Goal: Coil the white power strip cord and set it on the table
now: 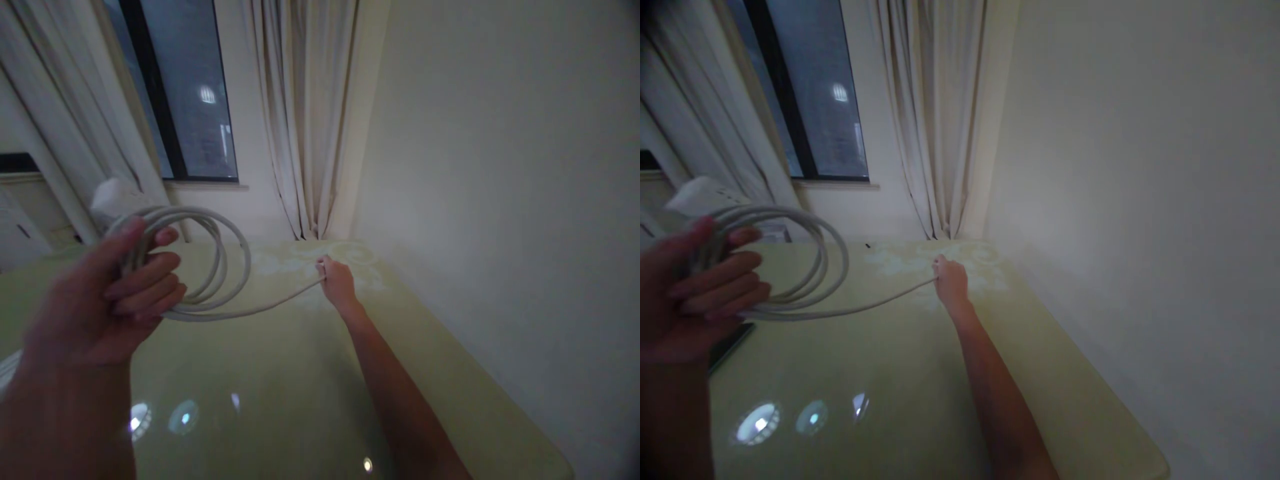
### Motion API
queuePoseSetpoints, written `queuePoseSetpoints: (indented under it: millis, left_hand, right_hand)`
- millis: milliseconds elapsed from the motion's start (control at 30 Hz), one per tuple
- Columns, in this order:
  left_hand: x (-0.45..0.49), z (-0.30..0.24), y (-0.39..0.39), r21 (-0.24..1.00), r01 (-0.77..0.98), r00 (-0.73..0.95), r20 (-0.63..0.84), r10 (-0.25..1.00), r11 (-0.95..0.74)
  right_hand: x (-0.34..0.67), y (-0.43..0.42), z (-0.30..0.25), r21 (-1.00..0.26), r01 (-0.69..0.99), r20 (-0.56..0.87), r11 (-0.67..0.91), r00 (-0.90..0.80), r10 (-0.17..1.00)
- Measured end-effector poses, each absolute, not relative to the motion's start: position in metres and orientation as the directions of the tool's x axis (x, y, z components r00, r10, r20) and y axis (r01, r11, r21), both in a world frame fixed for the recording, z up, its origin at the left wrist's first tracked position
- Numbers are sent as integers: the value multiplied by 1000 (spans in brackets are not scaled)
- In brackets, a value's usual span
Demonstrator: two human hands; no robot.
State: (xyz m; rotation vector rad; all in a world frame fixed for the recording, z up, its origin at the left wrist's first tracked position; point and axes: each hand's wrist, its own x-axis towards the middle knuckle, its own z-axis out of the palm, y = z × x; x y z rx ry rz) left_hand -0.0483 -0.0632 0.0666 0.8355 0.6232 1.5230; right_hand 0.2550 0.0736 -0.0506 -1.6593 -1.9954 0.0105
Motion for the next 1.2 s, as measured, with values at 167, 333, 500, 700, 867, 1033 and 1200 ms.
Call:
queuePoseSetpoints:
  millis: [167, 333, 500, 700, 867, 1033, 1200]
  left_hand:
    - [-2, 49, -44, 975, 202, -34, 101, 994, -92]
    - [51, 19, -29, 870, 468, 277, 22, 961, -155]
    - [76, -4, -16, 884, 444, 285, 14, 958, -145]
    - [67, -10, -11, 997, 36, 270, -78, 960, 71]
    - [67, -14, -10, 987, 153, 327, -101, 940, 53]
    - [69, -18, -9, 990, 55, 345, -140, 928, 129]
    - [65, -18, -7, 991, 23, 398, -129, 908, 131]
  right_hand:
    - [267, 59, -26, -42, 997, 311, 60, -44, 949]
    - [252, 50, -28, 18, 995, 230, 93, -95, 968]
    - [256, 51, -26, 36, 979, 327, 201, -202, 923]
    - [258, 49, -12, -103, 966, 670, 237, -109, 734]
    - [252, 46, -9, -265, 919, 538, 293, -111, 835]
    - [254, 57, -11, -767, 418, 441, 487, -206, 873]
    - [254, 57, -6, -941, -103, 338, 324, -202, 919]
